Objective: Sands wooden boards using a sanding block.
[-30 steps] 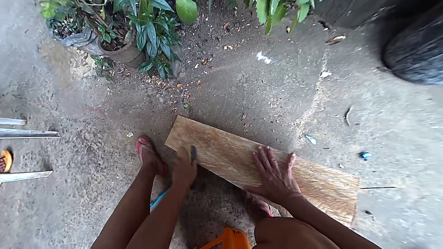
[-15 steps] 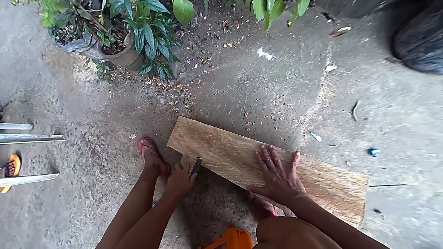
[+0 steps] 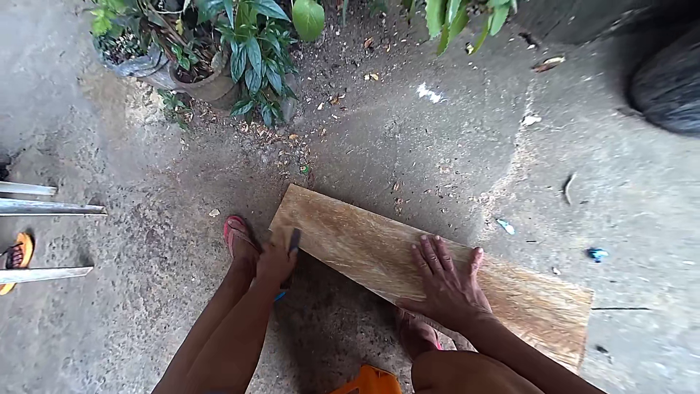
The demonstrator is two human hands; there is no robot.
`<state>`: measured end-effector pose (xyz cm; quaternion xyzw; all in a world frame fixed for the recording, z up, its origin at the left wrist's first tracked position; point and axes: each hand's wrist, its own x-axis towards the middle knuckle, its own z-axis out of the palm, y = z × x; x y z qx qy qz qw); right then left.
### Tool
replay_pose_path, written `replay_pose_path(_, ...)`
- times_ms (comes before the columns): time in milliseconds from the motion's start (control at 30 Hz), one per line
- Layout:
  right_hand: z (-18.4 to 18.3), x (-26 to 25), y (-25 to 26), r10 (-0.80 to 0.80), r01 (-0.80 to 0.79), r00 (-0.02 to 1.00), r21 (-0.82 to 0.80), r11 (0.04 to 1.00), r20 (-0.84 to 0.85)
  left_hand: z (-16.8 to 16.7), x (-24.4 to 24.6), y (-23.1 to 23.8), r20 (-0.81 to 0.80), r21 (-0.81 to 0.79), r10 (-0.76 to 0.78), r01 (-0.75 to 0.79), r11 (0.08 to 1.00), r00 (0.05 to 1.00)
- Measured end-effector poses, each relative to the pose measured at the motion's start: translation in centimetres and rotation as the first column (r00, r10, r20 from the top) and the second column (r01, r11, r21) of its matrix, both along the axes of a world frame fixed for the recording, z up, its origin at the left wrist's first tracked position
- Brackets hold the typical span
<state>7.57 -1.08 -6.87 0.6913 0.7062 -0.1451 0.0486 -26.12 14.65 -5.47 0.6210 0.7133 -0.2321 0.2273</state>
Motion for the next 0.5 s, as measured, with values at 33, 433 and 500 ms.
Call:
replay_pose_path(33, 0.0, 0.0, 0.0, 0.001, -0.001, 1.000, -0.008, 1.000, 0.000, -0.6, -0.1, 1.5, -0.040, 0.006, 0.109, -0.109, 0.994, 0.993)
replay_pose_path(433, -0.1, -0.1, -0.2, 0.006, -0.005, 1.000, 0.033, 0.999, -0.027, -0.1, 0.5, 1.0, -0.068, -0.007, 0.159, -0.160, 0.987, 0.985)
replay_pose_path(500, 0.0, 0.0, -0.1, 0.004, -0.003, 1.000, 0.016, 1.000, -0.016, 0.1, 1.4, 0.0, -0.038, -0.011, 0.113, -0.113, 0.994, 0.993)
